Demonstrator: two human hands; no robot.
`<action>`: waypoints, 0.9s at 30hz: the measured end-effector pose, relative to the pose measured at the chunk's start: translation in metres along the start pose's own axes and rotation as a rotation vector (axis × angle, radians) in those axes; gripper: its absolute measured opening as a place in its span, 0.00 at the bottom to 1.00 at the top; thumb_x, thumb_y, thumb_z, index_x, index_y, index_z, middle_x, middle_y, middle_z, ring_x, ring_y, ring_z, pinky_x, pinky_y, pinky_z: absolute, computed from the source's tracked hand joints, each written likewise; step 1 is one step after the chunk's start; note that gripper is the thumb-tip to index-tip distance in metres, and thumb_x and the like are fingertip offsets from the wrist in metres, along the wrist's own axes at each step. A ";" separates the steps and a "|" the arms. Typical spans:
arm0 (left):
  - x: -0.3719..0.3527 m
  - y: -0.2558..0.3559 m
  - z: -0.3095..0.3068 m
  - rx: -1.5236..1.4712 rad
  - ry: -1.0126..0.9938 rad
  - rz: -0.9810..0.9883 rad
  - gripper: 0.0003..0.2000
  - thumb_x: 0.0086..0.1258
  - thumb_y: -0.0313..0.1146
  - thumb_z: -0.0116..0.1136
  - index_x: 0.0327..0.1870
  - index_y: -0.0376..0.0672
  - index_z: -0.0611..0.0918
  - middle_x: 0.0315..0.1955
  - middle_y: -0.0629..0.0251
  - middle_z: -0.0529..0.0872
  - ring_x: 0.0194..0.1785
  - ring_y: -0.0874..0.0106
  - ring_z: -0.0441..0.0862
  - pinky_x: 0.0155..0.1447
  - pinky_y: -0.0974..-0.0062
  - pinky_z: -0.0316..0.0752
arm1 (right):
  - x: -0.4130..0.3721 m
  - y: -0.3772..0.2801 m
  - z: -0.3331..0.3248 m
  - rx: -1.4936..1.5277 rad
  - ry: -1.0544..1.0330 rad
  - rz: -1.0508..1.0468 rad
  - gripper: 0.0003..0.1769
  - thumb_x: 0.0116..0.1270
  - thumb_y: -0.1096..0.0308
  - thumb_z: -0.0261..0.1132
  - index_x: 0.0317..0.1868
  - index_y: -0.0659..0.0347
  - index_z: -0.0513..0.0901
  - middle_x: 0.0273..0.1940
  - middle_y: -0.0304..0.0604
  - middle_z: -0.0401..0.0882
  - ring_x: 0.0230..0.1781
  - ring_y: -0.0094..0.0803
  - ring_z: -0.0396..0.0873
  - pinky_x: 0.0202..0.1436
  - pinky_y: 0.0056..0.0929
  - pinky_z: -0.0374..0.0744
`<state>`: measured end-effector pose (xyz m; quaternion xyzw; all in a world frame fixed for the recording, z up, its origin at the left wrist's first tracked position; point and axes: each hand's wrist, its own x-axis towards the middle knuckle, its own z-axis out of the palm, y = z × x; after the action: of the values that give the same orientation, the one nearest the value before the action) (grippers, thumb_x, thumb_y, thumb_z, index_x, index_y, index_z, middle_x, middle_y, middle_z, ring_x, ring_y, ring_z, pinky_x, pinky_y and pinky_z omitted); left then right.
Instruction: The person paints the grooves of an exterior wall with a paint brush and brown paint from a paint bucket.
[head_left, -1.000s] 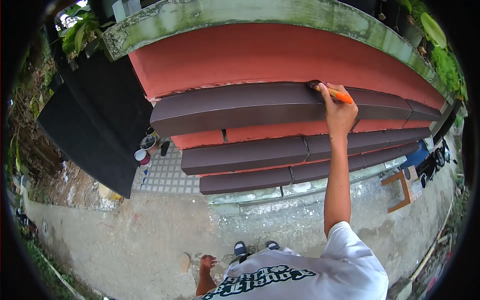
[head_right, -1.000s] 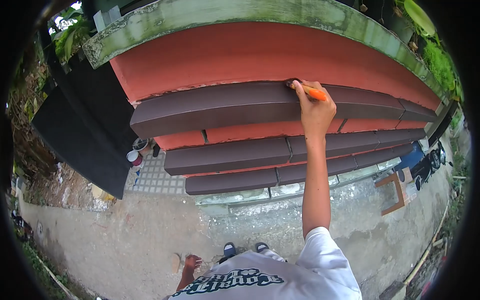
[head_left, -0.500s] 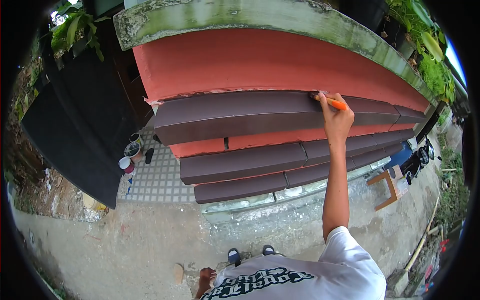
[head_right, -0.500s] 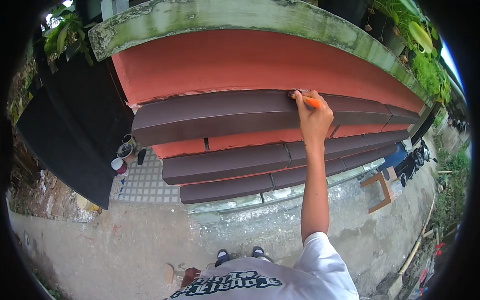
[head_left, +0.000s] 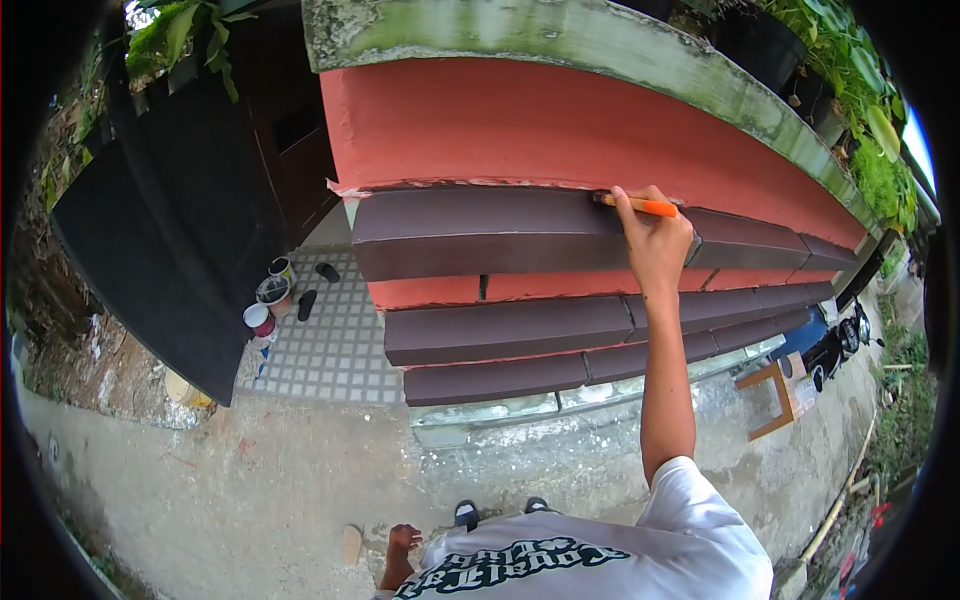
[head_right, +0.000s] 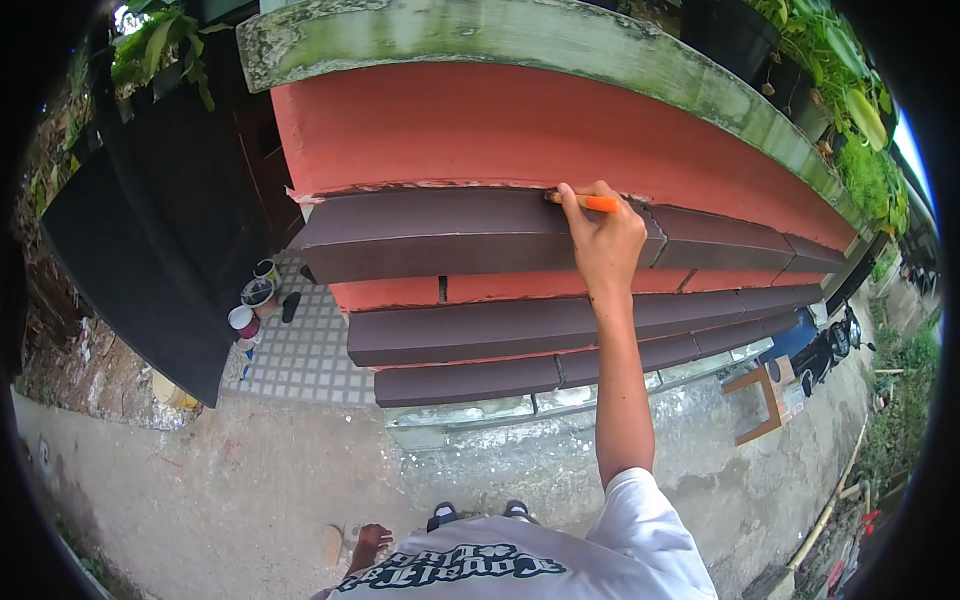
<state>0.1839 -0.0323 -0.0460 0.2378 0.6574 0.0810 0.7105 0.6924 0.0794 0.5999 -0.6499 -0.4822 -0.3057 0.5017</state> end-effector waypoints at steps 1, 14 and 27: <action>0.001 -0.003 -0.003 -0.012 0.001 -0.009 0.10 0.74 0.35 0.47 0.50 0.43 0.77 0.45 0.58 0.88 0.40 0.60 0.87 0.39 0.60 0.75 | -0.001 -0.006 0.006 0.039 -0.005 -0.008 0.14 0.67 0.60 0.72 0.31 0.62 0.86 0.29 0.43 0.88 0.29 0.39 0.86 0.36 0.32 0.79; -0.010 -0.040 -0.009 -0.071 -0.028 0.020 0.11 0.73 0.34 0.48 0.46 0.41 0.81 0.41 0.60 0.89 0.37 0.63 0.88 0.35 0.64 0.77 | -0.011 -0.106 0.081 0.138 -0.083 -0.229 0.14 0.65 0.59 0.73 0.29 0.60 0.86 0.25 0.44 0.84 0.24 0.42 0.82 0.31 0.34 0.77; 0.001 -0.080 -0.027 0.377 -0.115 0.506 0.11 0.73 0.33 0.47 0.45 0.40 0.82 0.39 0.61 0.89 0.35 0.65 0.86 0.35 0.66 0.77 | -0.010 -0.170 0.120 0.352 -0.213 -0.266 0.16 0.63 0.58 0.73 0.29 0.64 0.85 0.27 0.48 0.85 0.27 0.47 0.83 0.34 0.41 0.79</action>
<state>0.1420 -0.0955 -0.0828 0.5252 0.5398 0.1184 0.6471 0.5198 0.1949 0.6151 -0.5115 -0.6596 -0.2102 0.5090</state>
